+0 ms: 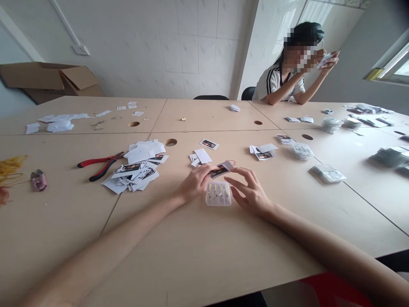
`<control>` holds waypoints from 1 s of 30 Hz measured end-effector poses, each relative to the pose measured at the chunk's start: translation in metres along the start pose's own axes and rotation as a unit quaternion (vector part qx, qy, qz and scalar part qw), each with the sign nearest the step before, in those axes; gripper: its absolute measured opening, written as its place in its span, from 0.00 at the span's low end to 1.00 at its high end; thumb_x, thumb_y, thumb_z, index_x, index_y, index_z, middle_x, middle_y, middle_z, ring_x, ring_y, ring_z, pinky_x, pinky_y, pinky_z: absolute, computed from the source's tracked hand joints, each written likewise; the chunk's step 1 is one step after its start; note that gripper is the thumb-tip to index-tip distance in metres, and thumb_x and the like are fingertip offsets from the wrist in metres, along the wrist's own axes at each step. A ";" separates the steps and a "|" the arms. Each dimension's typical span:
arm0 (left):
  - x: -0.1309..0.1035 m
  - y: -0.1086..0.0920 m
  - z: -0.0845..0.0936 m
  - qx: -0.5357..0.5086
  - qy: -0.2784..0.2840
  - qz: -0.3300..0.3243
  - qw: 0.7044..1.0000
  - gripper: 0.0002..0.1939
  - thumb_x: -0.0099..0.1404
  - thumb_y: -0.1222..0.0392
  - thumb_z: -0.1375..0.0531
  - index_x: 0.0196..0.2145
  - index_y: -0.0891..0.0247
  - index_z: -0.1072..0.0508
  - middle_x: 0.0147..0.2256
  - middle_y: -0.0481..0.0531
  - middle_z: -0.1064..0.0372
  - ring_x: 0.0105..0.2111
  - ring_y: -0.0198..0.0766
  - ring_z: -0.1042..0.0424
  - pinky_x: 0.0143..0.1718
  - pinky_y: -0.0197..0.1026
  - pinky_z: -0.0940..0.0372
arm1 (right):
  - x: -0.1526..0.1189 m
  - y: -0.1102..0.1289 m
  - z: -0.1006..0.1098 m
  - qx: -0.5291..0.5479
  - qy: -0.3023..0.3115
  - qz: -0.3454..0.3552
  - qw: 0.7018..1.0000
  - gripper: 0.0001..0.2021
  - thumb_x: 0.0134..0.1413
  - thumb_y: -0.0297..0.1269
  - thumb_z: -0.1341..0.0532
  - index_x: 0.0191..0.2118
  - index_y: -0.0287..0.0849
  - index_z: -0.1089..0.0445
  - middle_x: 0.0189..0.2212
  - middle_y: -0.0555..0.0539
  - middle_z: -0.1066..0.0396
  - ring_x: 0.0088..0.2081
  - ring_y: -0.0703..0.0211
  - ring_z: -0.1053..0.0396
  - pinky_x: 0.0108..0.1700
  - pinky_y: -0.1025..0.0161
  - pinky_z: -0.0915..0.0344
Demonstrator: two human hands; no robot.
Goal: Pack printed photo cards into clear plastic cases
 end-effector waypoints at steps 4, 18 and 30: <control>0.000 -0.002 0.002 0.007 -0.009 -0.020 1.000 0.15 0.61 0.69 0.53 0.44 0.61 0.37 0.42 0.51 0.34 0.43 0.35 0.35 0.45 0.39 0.40 | 0.002 0.001 -0.016 0.003 0.067 0.007 0.998 0.23 0.50 0.25 0.48 0.54 0.43 0.46 0.58 0.39 0.56 0.58 0.46 0.55 0.53 0.43 0.45; -0.002 -0.004 -0.005 0.012 0.018 -0.025 0.999 0.25 0.58 0.73 0.52 0.52 0.58 0.45 0.49 0.52 0.38 0.49 0.36 0.38 0.49 0.38 0.41 | 0.003 0.003 -0.024 0.035 0.100 0.011 0.994 0.29 0.50 0.24 0.50 0.59 0.42 0.54 0.57 0.39 0.53 0.59 0.50 0.55 0.54 0.45 0.45; -0.001 -0.007 -0.005 0.004 0.026 -0.036 0.999 0.19 0.58 0.72 0.52 0.46 0.60 0.38 0.44 0.51 0.34 0.46 0.35 0.36 0.48 0.38 0.41 | 0.001 0.001 -0.027 0.022 0.108 0.018 0.994 0.30 0.51 0.25 0.51 0.60 0.39 0.59 0.55 0.38 0.49 0.57 0.50 0.52 0.54 0.47 0.43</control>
Point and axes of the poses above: each hand's wrist, its own x-axis towards the middle knuckle, its own z-axis out of the back of the hand, y = z × x, the point moved 10 cm from there along x, towards the middle knuckle
